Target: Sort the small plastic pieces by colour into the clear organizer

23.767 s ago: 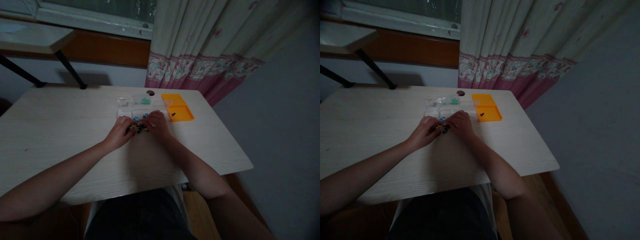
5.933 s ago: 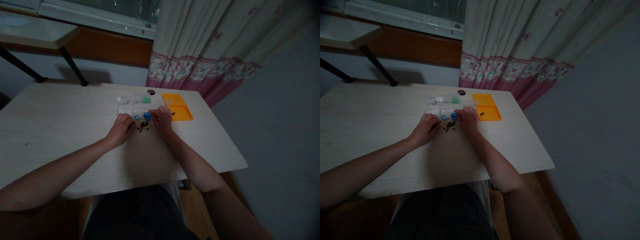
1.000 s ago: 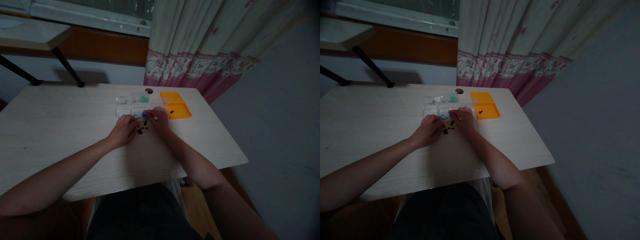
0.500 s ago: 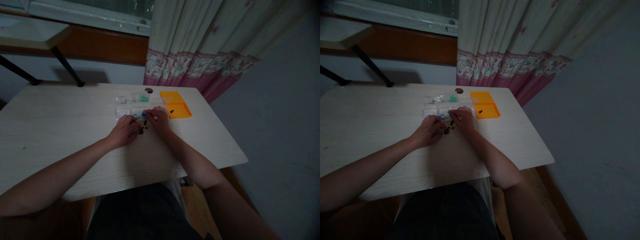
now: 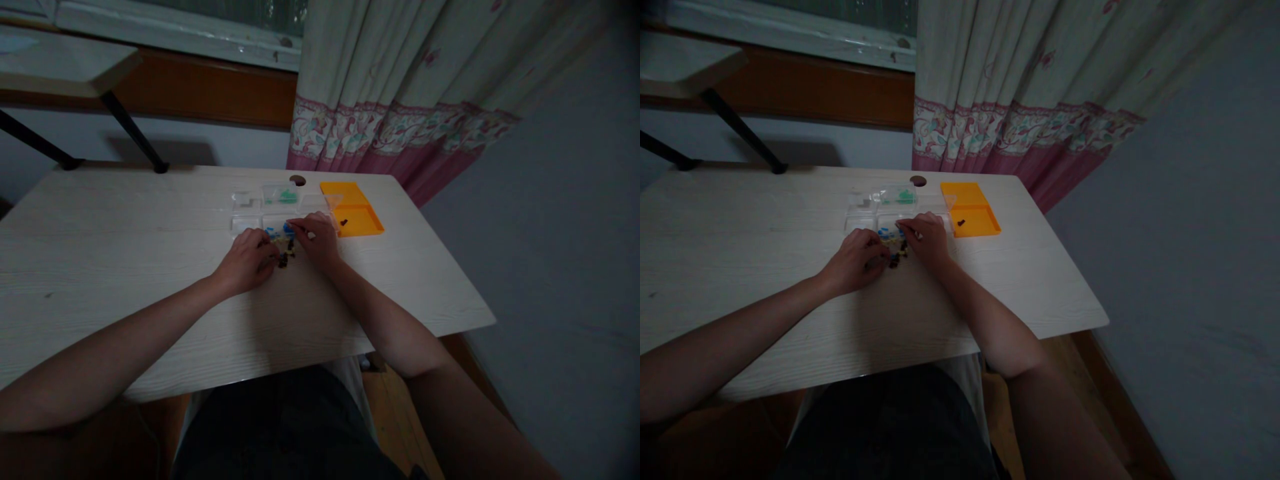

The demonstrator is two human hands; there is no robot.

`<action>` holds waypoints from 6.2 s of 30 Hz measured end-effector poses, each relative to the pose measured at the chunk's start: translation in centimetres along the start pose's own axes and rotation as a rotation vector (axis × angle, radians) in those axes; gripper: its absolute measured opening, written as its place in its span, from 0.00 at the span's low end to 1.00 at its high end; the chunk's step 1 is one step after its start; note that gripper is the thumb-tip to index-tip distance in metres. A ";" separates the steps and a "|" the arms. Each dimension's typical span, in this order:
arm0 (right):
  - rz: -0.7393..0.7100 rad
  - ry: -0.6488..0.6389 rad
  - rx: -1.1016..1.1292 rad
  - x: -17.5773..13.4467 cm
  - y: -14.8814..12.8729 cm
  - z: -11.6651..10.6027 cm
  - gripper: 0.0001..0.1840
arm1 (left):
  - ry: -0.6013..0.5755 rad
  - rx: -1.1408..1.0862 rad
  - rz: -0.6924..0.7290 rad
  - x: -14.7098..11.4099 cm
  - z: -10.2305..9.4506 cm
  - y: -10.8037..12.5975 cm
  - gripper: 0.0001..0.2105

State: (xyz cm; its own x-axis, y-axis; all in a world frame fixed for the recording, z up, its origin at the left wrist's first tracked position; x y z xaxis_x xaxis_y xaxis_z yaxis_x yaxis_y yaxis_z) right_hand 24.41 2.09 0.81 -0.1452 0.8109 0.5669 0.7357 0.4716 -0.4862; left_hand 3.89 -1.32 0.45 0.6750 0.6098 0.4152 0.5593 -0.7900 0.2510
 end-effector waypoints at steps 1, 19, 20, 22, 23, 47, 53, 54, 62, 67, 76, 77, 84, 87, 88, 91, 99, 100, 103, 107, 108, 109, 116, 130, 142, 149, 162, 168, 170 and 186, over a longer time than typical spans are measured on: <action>0.001 -0.002 0.000 0.0 0.0 0.0 0.15 | -0.004 -0.002 0.012 0.0 0.0 0.0 0.10; 0.007 -0.003 0.015 0.1 0.1 0.1 0.16 | 0.008 0.014 -0.027 0.0 0.2 -0.5 0.12; 0.008 -0.003 0.012 0.1 0.2 0.1 0.16 | 0.012 0.012 -0.029 0.0 0.1 -0.5 0.11; 0.013 -0.005 0.006 0.1 0.2 0.2 0.16 | 0.018 0.010 -0.030 0.0 0.1 -0.5 0.11; 0.014 -0.004 0.006 0.1 0.2 0.2 0.16 | 0.021 0.011 -0.030 0.0 0.1 -0.5 0.10; 0.170 0.002 -0.127 0.4 0.4 -0.2 0.18 | 0.040 -0.021 -0.034 0.1 0.0 -0.4 0.08; 0.201 0.040 -0.189 0.5 1.0 0.1 0.18 | 0.064 -0.015 -0.028 0.1 0.2 -0.7 0.09; 0.200 0.043 -0.195 0.5 1.1 0.1 0.18 | 0.064 -0.015 -0.026 0.1 0.2 -0.7 0.09; 0.218 -0.012 -0.308 0.3 1.2 0.3 0.17 | 0.075 -0.023 -0.053 0.1 0.3 -0.9 0.09; 0.204 -0.041 -0.350 0.3 1.3 0.4 0.17 | 0.070 -0.016 -0.048 0.1 0.2 -0.8 0.09; 0.203 -0.082 -0.365 0.3 1.1 0.3 0.19 | 0.076 -0.026 -0.056 0.0 0.1 -0.7 0.09; 0.204 -0.080 -0.361 0.3 1.1 0.3 0.19 | 0.080 -0.031 -0.056 0.0 0.1 -0.6 0.09; 0.150 -0.006 -0.279 0.3 0.8 0.0 0.18 | 0.125 -0.056 -0.068 0.0 0.1 -0.8 0.10; 0.103 -0.017 -0.223 0.2 0.3 -0.2 0.17 | 0.157 -0.085 -0.083 0.0 0.1 -0.9 0.10; 0.080 -0.025 -0.206 0.2 0.1 -0.2 0.17 | 0.171 -0.092 -0.088 0.0 0.0 -1.0 0.10; -0.016 -0.051 -0.157 0.0 -0.4 -0.2 0.16 | 0.192 -0.094 -0.095 -0.1 0.0 -1.0 0.10; -0.193 -0.161 -0.060 -0.6 -0.7 -0.1 0.15 | 0.243 -0.131 -0.125 -0.1 -0.1 -1.2 0.10; -0.205 -0.168 -0.056 -0.6 -0.7 -0.1 0.15 | 0.252 -0.132 -0.130 -0.1 0.0 -1.2 0.10; -0.232 -0.193 -0.056 -0.6 -0.7 -0.1 0.14 | 0.271 -0.141 -0.139 -0.1 0.0 -1.4 0.10; -0.249 -0.205 -0.059 -0.6 -0.7 0.1 0.13 | 0.276 -0.152 -0.142 -0.2 0.1 -1.5 0.10; -0.257 -0.200 -0.058 -0.5 -0.8 0.1 0.13 | 0.279 -0.151 -0.142 -0.2 0.1 -1.5 0.10; -0.265 -0.196 -0.057 -0.5 -0.8 0.1 0.13 | 0.280 -0.150 -0.144 -0.2 0.1 -1.5 0.10; -0.260 -0.205 -0.075 -0.5 -0.8 0.2 0.11 | 0.288 -0.164 -0.151 -0.2 0.3 -1.7 0.10; -0.270 -0.213 -0.075 -0.4 -1.0 0.3 0.11 | 0.262 -0.174 -0.156 0.0 0.0 -1.5 0.11; -0.253 -0.232 -0.055 -0.5 -1.3 0.4 0.13 | 0.269 -0.175 -0.150 -0.1 0.0 -1.5 0.12; -0.140 -0.086 -0.032 -0.2 -0.5 0.3 0.14 | 0.276 -0.185 -0.162 -0.1 0.0 -1.4 0.16; 0.021 0.122 -0.052 0.2 1.1 -0.4 0.15 | 0.212 -0.148 -0.103 -0.1 0.3 -1.5 0.12; 0.075 0.093 -0.146 0.4 1.3 -0.5 0.16 | 0.209 -0.155 -0.103 -0.1 0.4 -1.6 0.12; 0.097 0.086 -0.173 0.5 1.3 -0.6 0.16 | 0.208 -0.157 -0.106 -0.1 0.3 -1.6 0.12; 0.167 0.026 -0.262 0.6 1.8 -0.2 0.16 | 0.191 -0.166 -0.110 0.0 0.1 -1.3 0.13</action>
State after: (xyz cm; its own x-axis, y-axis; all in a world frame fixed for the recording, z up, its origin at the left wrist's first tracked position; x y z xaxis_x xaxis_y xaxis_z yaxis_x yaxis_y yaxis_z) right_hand 25.83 3.38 0.42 0.0065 0.8588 0.5123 0.8938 0.2248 -0.3881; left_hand 3.18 -0.28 -0.03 0.5027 0.6821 0.5310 0.5271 -0.7288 0.4372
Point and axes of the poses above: each hand's wrist, its own x-axis towards the middle knuckle, its own z-axis out of the palm, y = z × x, the point moved 1 cm from there along x, towards the middle knuckle, and after that the axes turned 7 degrees about z, right-handed, at the moved point
